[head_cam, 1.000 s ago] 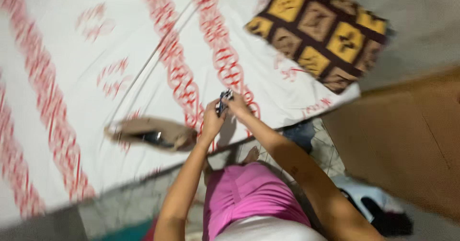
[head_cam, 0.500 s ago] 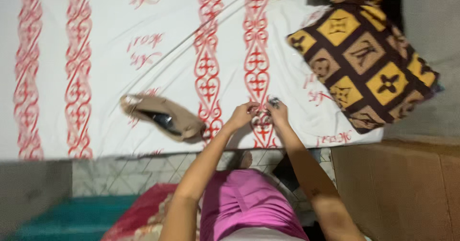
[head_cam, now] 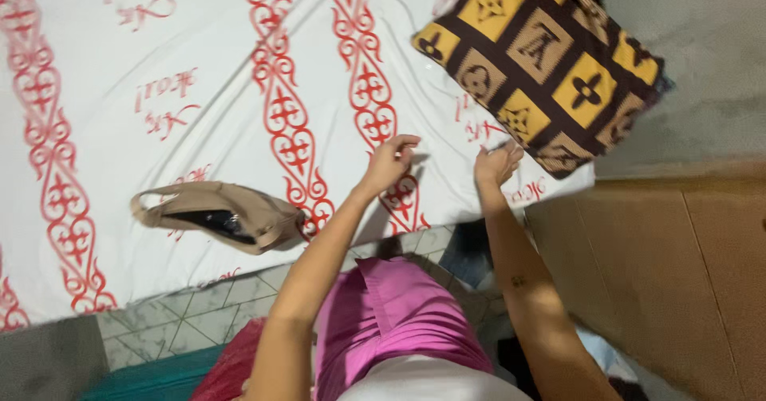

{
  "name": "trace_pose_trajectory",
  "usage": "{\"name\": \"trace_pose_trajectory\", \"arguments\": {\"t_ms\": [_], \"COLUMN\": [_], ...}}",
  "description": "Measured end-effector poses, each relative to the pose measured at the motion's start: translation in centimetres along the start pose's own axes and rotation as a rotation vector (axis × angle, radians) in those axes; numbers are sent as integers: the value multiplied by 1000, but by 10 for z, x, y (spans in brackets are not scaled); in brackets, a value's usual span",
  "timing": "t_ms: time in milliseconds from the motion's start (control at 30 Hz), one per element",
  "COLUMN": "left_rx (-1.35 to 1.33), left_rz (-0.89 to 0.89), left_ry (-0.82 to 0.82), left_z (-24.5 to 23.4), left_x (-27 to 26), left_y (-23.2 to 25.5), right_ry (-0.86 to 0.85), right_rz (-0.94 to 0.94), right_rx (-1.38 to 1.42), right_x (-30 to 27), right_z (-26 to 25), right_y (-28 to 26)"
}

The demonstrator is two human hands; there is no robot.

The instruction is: The person opens a beige handbag on the bed and places items into it, including a wallet, keys, and a small pouch. They then gather cosmetic bottles and containers from the vanity and place them into the bag, opening a drawer to retrieve more items.

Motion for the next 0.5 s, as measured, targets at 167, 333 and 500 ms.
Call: {"name": "trace_pose_trajectory", "arguments": {"t_ms": [167, 333, 500], "left_rx": [226, 871, 1421], "left_rz": [70, 97, -170], "left_ry": [413, 838, 545], "left_z": [-160, -322, -415], "left_x": [-36, -135, -205], "left_y": [27, 69, 16], "right_ry": [-661, -1053, -1177], "right_rz": [-147, -538, -892], "right_rx": [465, 623, 519], "right_x": [-98, -238, -344], "right_z": [50, 27, -28], "right_y": [-124, -304, -418]}}
Point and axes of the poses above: each hand's wrist, its own x-axis towards the middle knuckle, its own z-axis out of the palm, y = z × x, the point moved 6 cm from there along x, towards the middle knuckle, and after that the axes turned 5 degrees about y, right-handed, at the moved point
